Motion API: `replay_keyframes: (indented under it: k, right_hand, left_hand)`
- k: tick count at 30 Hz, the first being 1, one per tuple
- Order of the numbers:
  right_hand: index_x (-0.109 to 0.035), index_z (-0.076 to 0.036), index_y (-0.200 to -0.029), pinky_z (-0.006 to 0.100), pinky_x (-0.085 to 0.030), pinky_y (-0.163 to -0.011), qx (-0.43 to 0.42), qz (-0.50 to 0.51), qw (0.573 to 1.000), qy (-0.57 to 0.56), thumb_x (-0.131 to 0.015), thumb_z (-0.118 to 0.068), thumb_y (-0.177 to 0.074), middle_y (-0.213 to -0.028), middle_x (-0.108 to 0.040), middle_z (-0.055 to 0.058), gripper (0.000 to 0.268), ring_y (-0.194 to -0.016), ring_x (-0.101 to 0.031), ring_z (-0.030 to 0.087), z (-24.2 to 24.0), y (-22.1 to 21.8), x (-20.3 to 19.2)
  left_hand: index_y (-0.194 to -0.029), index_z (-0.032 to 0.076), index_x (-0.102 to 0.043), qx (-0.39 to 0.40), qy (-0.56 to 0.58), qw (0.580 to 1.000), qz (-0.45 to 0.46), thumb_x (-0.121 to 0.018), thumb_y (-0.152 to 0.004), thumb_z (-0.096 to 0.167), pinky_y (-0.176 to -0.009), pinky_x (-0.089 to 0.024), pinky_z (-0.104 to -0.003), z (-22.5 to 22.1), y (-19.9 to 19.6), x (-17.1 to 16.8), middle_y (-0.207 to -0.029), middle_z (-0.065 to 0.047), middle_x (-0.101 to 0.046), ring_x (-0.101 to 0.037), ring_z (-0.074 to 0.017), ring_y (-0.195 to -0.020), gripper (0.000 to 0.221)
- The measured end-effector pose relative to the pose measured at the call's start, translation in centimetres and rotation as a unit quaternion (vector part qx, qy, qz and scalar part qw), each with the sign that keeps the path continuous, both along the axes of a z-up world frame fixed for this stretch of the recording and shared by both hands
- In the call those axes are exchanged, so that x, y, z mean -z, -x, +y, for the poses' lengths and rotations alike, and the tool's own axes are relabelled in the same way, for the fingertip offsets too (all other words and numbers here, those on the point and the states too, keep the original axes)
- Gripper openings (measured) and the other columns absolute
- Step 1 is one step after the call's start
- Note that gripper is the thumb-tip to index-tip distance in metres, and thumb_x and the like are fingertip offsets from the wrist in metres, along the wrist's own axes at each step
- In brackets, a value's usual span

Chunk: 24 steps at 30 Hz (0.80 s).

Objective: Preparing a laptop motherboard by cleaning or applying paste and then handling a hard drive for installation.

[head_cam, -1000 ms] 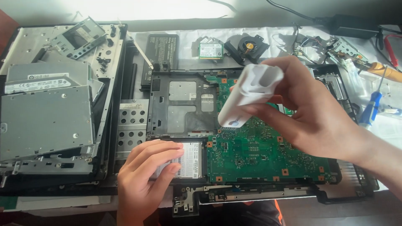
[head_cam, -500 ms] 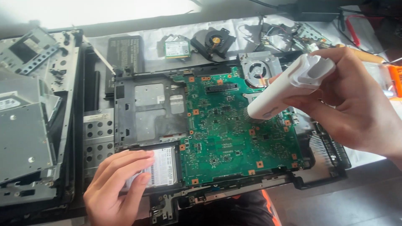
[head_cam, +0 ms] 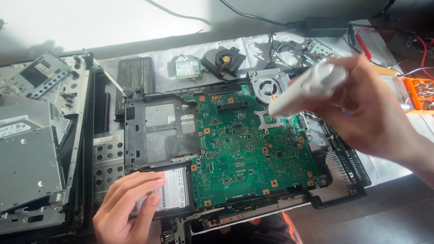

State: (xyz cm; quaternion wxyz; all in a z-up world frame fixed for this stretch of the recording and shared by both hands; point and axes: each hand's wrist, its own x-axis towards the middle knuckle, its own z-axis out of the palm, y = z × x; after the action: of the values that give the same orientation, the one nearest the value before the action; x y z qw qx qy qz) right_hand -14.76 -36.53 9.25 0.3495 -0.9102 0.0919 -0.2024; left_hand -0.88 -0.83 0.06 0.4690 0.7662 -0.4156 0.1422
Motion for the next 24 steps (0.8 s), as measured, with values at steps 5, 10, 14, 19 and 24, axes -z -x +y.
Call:
replay_keyframes:
  k: [5, 10, 14, 19, 24]
  right_hand:
    - [-0.040, -0.004, -0.132, 0.031, -0.063, -0.079, -0.006, 0.053, 0.995, -0.089, -0.065, 0.003, -0.085, -0.121, -0.077, 0.017, 0.054, -0.100, -0.080, 0.022, 0.0, 0.9, -0.4]
    - [-0.036, 0.005, -0.125, 0.037, -0.068, -0.093, -0.115, -0.067, 0.990, -0.043, -0.057, 0.012, -0.097, -0.108, -0.071, 0.023, 0.036, -0.104, -0.078, 0.030, -0.8, -3.6, -2.4]
    - [-0.042, 0.003, -0.129, 0.030, -0.047, -0.047, -0.012, 0.013, 1.000, -0.002, -0.062, 0.008, -0.096, -0.093, -0.063, 0.017, 0.039, -0.067, -0.060, 0.021, -3.0, -4.5, 0.3]
    - [-0.050, -0.004, -0.133, 0.031, -0.047, -0.058, 0.022, 0.059, 0.998, -0.018, -0.070, -0.001, -0.091, -0.091, -0.070, 0.010, 0.046, -0.073, -0.064, 0.018, -1.7, -5.3, -1.3]
    - [-0.052, -0.004, -0.130, 0.030, -0.062, -0.083, -0.023, 0.079, 0.991, -0.109, -0.069, -0.001, -0.088, -0.111, -0.077, 0.012, 0.045, -0.101, -0.076, 0.019, -2.0, -6.4, -2.4]
  left_hand:
    - [-0.096, 0.007, -0.075, -0.002, 0.001, 1.000, 0.005, -0.058, -0.094, 0.014, -0.092, -0.059, -0.031, 0.0, -0.1, 0.0, -0.101, -0.006, -0.078, -0.074, -0.0203, -0.096, 0.018]
    - [-0.096, 0.008, -0.076, -0.009, -0.003, 1.000, 0.015, -0.059, -0.094, 0.014, -0.093, -0.060, -0.032, 0.2, 0.0, 0.1, -0.101, -0.005, -0.079, -0.074, -0.0192, -0.098, 0.018]
    - [-0.095, 0.008, -0.077, -0.003, -0.006, 1.000, 0.013, -0.058, -0.094, 0.016, -0.093, -0.061, -0.033, 0.2, -0.1, 0.2, -0.100, -0.005, -0.080, -0.076, -0.0187, -0.097, 0.020]
    - [-0.099, 0.012, -0.076, 0.011, -0.044, 0.999, 0.009, -0.062, -0.092, 0.018, -0.095, -0.060, -0.033, 1.5, -1.1, 2.2, -0.104, -0.002, -0.081, -0.077, -0.0177, -0.101, 0.017]
    - [-0.101, 0.013, -0.077, -0.003, -0.056, 0.998, 0.014, -0.062, -0.092, 0.018, -0.096, -0.060, -0.033, 1.3, -1.0, 2.0, -0.104, -0.001, -0.081, -0.076, -0.0169, -0.102, 0.018]
